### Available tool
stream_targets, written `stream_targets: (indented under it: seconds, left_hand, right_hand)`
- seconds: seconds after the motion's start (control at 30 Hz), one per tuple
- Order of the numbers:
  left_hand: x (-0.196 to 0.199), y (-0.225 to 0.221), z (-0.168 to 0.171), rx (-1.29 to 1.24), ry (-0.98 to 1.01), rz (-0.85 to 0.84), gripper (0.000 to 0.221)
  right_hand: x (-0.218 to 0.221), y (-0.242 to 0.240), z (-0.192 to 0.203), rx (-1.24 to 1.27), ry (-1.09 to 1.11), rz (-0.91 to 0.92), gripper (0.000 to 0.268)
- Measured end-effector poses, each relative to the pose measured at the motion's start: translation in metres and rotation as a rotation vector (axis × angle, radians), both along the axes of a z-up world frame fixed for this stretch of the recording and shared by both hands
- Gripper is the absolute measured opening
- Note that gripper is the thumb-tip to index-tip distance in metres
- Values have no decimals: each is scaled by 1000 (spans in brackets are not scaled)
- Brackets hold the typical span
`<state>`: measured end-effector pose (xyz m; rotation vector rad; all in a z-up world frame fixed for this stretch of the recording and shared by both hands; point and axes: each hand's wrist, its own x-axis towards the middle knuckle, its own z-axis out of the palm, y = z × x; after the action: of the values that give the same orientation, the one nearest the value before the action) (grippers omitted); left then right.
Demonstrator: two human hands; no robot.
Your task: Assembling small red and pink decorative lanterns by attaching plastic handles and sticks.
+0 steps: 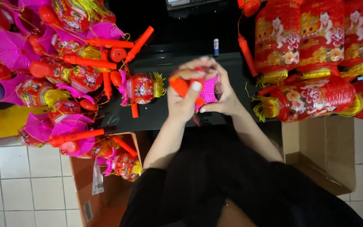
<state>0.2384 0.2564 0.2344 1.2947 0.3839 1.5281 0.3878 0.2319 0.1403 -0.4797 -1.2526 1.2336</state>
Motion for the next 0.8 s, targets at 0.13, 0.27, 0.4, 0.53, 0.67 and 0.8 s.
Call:
stream_targets:
  seconds: [0.13,0.27,0.4,0.53,0.67,0.8]
  left_hand:
    - [4,22,-13,-93,-323,-176,24]
    - [-9,33,13,-134,-341,-291,19]
    - [-19,45,26,-107,-317,-231,18]
    - [-26,50,20,-109,-397,-208,19]
    - [-40,56,13,-169,-407,-329,21]
    - [-40,51,12,-229,-414,-510,23]
  right_hand:
    - [-7,-7,4,-90,-102,-153,113]
    - [-1,-10,10,-111,-289,-140,65]
    - [11,-11,-2,62,-580,-321,35]
    - [19,-20,-17,52,-709,-362,26]
    - [34,-11,-15,-20,-740,-482,24]
    - [50,2,11,-65,-307,-413,37]
